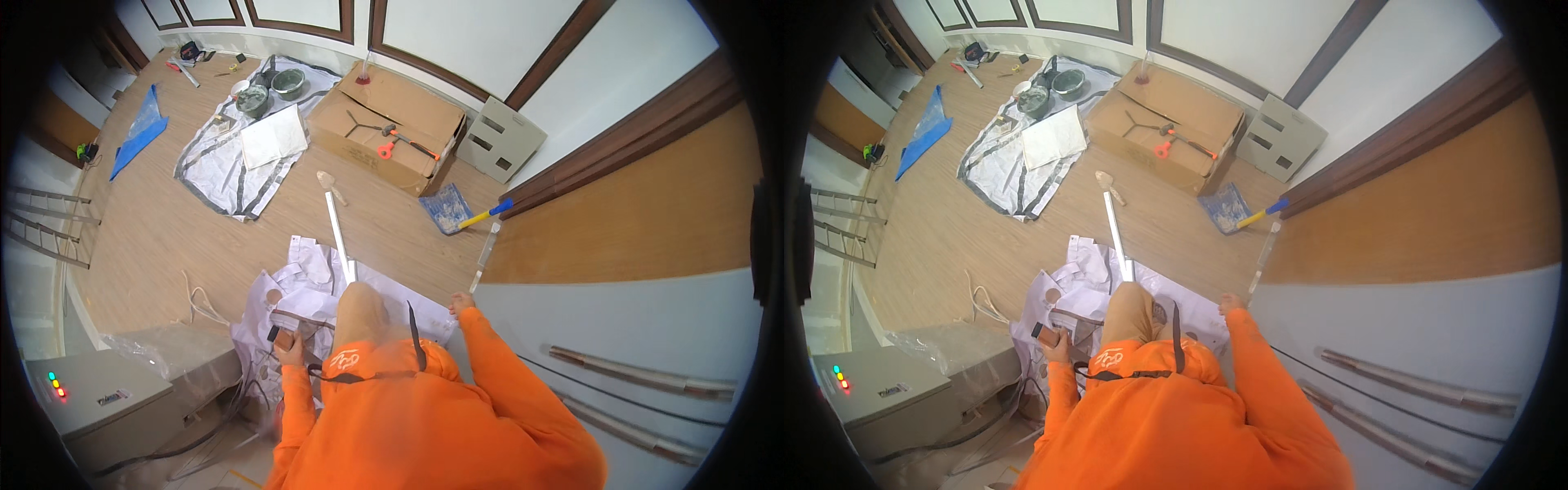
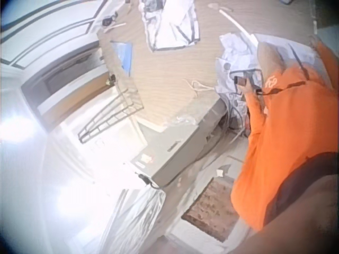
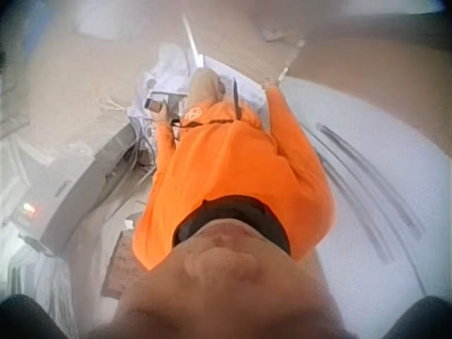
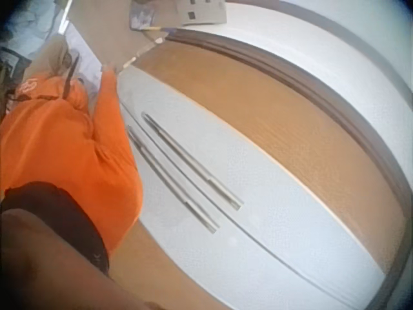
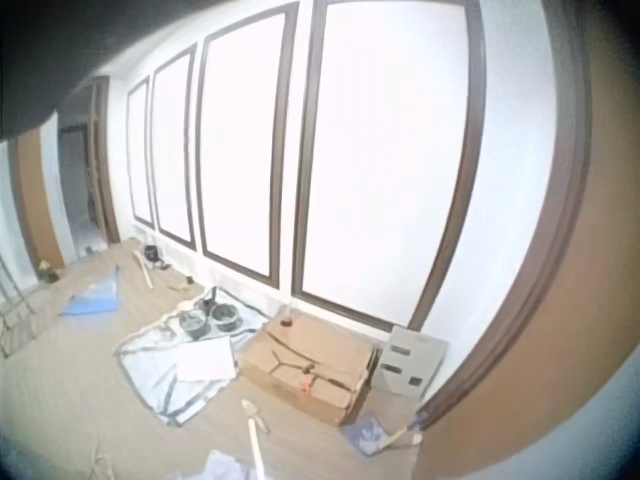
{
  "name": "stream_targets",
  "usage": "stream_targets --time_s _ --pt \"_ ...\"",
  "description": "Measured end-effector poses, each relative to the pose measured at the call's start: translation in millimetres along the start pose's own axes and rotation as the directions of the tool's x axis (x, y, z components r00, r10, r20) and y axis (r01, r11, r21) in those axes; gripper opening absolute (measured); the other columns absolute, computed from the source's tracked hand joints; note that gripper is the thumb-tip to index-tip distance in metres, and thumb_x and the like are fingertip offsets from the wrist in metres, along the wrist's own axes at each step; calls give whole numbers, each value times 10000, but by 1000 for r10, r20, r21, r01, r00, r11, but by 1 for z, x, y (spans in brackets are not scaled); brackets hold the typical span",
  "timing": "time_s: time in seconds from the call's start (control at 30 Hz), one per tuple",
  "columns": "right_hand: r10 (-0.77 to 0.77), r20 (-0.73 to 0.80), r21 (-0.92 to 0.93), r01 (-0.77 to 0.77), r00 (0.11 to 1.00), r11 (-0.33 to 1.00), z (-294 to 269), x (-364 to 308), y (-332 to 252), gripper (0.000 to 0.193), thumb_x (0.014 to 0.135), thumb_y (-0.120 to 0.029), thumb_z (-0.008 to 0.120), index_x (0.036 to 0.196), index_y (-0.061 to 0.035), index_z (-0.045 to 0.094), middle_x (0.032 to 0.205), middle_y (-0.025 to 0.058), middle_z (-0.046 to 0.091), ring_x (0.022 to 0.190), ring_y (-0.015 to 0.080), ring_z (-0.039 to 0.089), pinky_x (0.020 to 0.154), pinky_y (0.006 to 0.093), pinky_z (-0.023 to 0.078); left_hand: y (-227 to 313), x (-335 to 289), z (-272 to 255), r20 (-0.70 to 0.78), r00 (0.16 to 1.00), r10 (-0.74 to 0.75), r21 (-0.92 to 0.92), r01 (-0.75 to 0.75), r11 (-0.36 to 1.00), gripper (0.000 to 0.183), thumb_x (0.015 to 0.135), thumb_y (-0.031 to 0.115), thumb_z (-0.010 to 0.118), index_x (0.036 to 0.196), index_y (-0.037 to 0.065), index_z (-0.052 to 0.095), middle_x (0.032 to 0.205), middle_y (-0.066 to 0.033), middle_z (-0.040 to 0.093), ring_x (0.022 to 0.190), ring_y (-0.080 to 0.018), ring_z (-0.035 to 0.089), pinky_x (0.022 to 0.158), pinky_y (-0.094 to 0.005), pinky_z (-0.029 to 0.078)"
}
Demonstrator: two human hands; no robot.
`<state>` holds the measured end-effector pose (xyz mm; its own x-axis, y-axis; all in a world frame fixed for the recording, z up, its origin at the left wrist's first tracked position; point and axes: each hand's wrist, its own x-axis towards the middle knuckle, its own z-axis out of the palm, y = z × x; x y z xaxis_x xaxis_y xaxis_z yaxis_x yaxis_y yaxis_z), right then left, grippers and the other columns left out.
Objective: The person organizes metal trim pieces on the floor, then measures a section of exposed brick wall using a tape measure. They position a metal strip against the wall to check fit and alignment.
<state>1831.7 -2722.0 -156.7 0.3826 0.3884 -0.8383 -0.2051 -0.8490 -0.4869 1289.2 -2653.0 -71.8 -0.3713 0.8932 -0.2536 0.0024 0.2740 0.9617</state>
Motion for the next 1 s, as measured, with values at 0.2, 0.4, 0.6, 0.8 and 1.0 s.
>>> stream_targets --time_s 0.2,0.4,0.6,0.8,1.0 --pt "-119 79 -383 140 990 913 74 44 -43 281 938 -162 527 1211 -146 590 857 93 697 671 187 649 559 389 511 15 45 99 80 992 -94 84 88 993 228 806 106 745 896 37 546 683 -31 576 526 -145 555 496 -288 452" --pt "-168 331 -633 351 928 690 98 61 -162 290 897 -143 576 1177 -95 632 971 136 682 830 215 664 725 364 533 -21 95 154 169 939 -301 430 205 879 264 802 234 763 811 15 616 706 -58 643 609 -173 631 553 -334 488" --pt "-236 46 -542 223 971 810 89 184 -266 273 870 -164 602 1126 -79 645 990 130 682 870 265 656 781 390 507 -3 149 214 221 861 -459 371 360 856 273 839 246 742 834 -4 630 765 -34 670 664 -139 615 603 -320 491" --pt "-487 -38 -604 368 872 707 121 337 -390 286 852 -169 621 1120 -68 630 893 152 667 849 317 646 765 405 506 77 177 273 227 795 -563 730 244 638 333 927 306 650 768 18 597 697 -61 620 597 -176 576 568 -345 460" --pt "-597 70 -837 373 799 401 164 549 -469 403 815 -113 619 1206 -38 557 1036 237 621 1016 428 577 862 489 462 105 220 339 177 860 -479 728 213 652 172 872 154 664 766 27 617 747 -122 643 631 -260 614 594 -349 471"
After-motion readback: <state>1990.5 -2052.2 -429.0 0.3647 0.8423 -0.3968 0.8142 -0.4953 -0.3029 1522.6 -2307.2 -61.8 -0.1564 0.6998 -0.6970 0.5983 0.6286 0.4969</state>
